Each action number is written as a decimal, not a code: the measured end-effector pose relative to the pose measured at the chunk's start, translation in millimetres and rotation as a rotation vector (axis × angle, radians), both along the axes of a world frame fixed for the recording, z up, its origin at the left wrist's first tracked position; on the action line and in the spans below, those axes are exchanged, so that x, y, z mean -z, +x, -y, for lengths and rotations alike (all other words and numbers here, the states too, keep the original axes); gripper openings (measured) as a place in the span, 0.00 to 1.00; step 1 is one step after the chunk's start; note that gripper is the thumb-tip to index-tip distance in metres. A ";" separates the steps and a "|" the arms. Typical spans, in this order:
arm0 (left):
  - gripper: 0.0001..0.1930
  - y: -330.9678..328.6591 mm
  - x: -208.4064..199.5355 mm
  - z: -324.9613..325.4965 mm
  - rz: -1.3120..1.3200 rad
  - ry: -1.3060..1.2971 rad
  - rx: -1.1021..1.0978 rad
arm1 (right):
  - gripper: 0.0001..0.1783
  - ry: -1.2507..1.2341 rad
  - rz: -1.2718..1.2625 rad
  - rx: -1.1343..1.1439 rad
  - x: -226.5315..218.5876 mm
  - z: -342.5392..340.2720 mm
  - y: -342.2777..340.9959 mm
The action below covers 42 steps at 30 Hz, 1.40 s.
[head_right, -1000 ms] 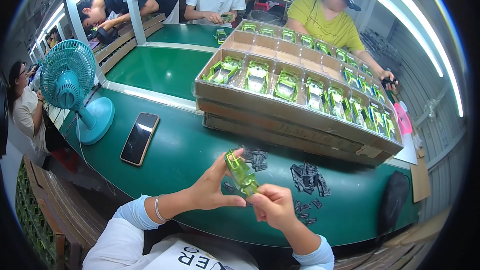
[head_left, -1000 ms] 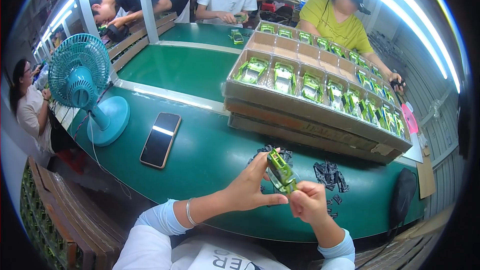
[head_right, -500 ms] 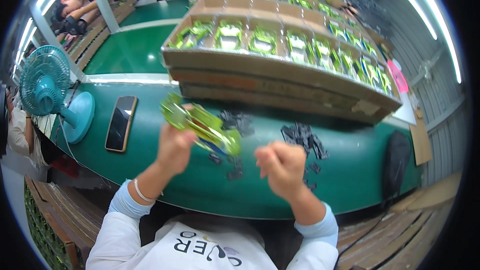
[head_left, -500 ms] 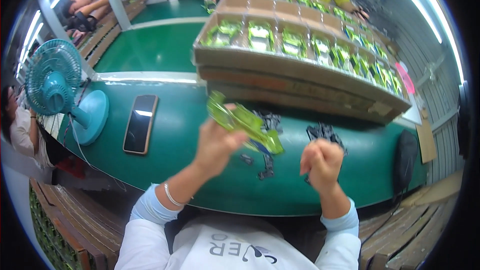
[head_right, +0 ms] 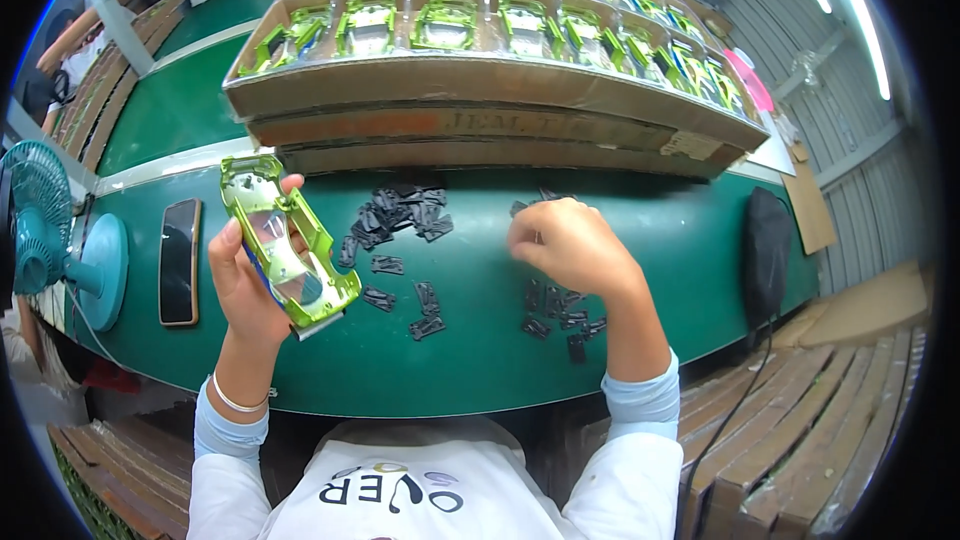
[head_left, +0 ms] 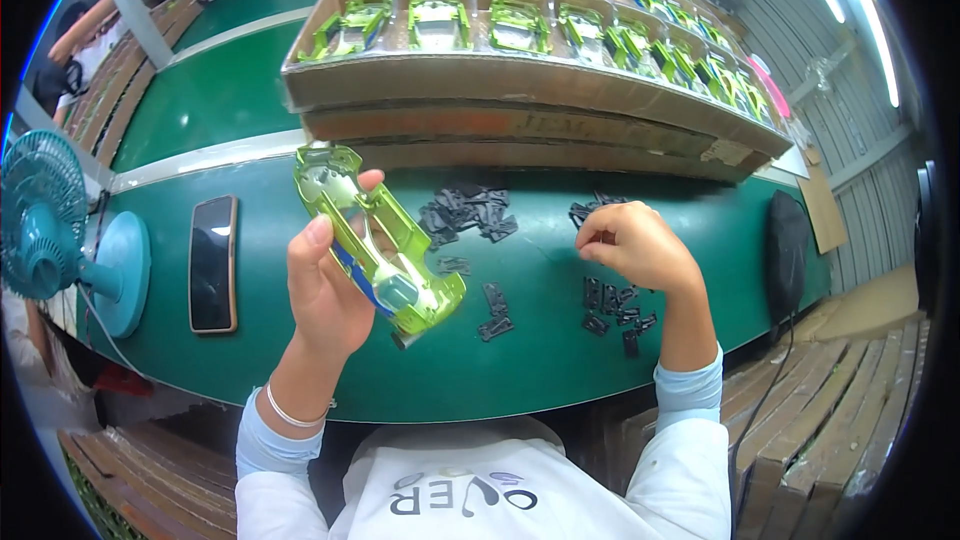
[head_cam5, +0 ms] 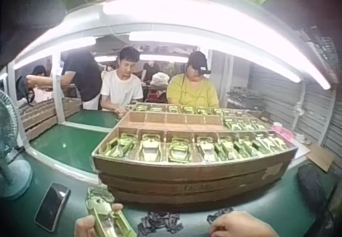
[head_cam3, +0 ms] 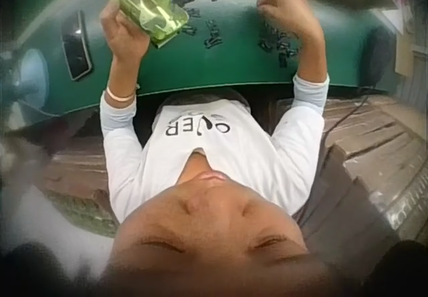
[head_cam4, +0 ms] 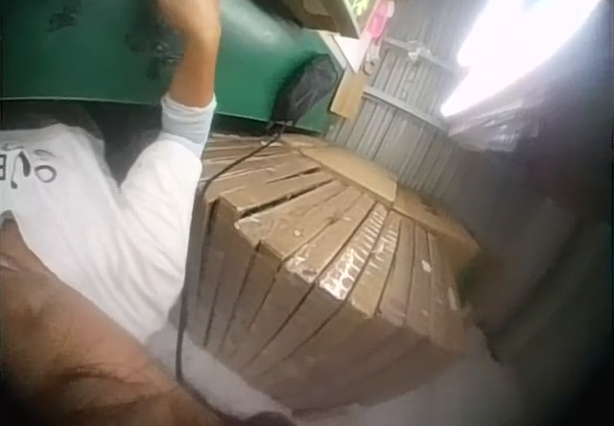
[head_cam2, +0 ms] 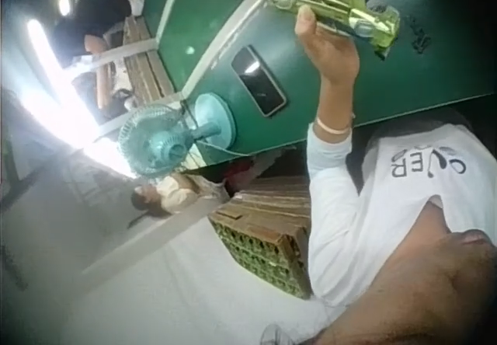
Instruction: The person assembles toy car bodies by picking up car shells and attaching plastic components onto each shell by hand, placing an assembled car shell into a tray.
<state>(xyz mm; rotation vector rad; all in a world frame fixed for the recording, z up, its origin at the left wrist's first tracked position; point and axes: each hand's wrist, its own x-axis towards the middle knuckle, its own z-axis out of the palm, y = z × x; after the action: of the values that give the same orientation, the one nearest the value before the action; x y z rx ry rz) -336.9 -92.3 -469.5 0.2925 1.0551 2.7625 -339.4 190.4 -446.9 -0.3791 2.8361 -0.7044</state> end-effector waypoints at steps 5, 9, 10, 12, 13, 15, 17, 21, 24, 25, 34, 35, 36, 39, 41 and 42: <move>0.31 9.7 0.6 -20.2 0.058 -0.239 0.060 | 0.07 0.311 0.215 -0.124 -1.5 -13.1 -0.7; 0.32 11.9 5.4 -22.1 0.065 -0.252 0.125 | 0.12 0.374 0.290 -0.189 -6.2 -12.7 3.2; 0.33 12.5 6.3 -21.3 0.069 -0.270 0.147 | 0.13 0.307 0.242 -0.255 -5.7 -12.0 4.4; 0.34 13.5 7.6 -21.0 0.081 -0.292 0.175 | 0.14 0.254 0.228 -0.321 -1.5 -13.3 6.6; 0.34 13.5 7.6 -20.3 0.082 -0.293 0.178 | 0.15 0.202 0.210 -0.386 -0.4 -13.5 7.5; 0.32 13.1 8.3 -18.7 0.115 -0.282 0.256 | 0.12 0.264 0.223 -0.354 -1.0 -12.6 8.1; 0.33 13.6 12.0 -19.9 0.114 -0.284 0.264 | 0.10 0.288 0.200 -0.323 1.6 -16.6 7.9; 0.33 13.9 13.3 -21.4 0.121 -0.325 0.264 | 0.08 0.215 0.193 -0.298 8.8 -14.8 7.3; 0.33 12.8 15.3 -20.8 0.132 -0.327 0.249 | 0.05 0.101 0.162 -0.325 16.0 -7.4 9.3; 0.33 11.9 15.9 -19.9 0.134 -0.319 0.241 | 0.04 0.043 0.089 -0.304 17.4 -1.9 12.0; 0.35 10.5 11.8 -25.3 0.102 -0.357 0.148 | 0.07 0.036 -0.077 -0.438 13.2 19.9 29.6; 0.35 10.6 11.3 -24.3 0.096 -0.366 0.144 | 0.07 0.033 -0.079 -0.442 12.4 21.7 27.9; 0.35 11.0 12.2 -23.8 0.093 -0.374 0.153 | 0.07 0.058 -0.057 -0.360 12.0 22.6 27.4; 0.35 11.6 14.8 -22.9 0.043 -0.392 0.166 | 0.08 0.108 0.006 -0.263 13.3 23.8 27.8; 0.35 11.7 16.3 -23.5 0.042 -0.385 0.173 | 0.07 0.129 0.091 -0.264 16.3 23.3 27.2; 0.35 11.9 16.3 -23.2 0.043 -0.380 0.181 | 0.07 0.127 0.085 -0.264 16.1 23.2 26.5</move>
<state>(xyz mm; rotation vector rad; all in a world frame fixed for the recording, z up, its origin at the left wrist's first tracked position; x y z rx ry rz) -325.0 -69.1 -485.8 0.2576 1.4311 2.3399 -312.9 167.2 -463.0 -0.6693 2.6643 -0.4739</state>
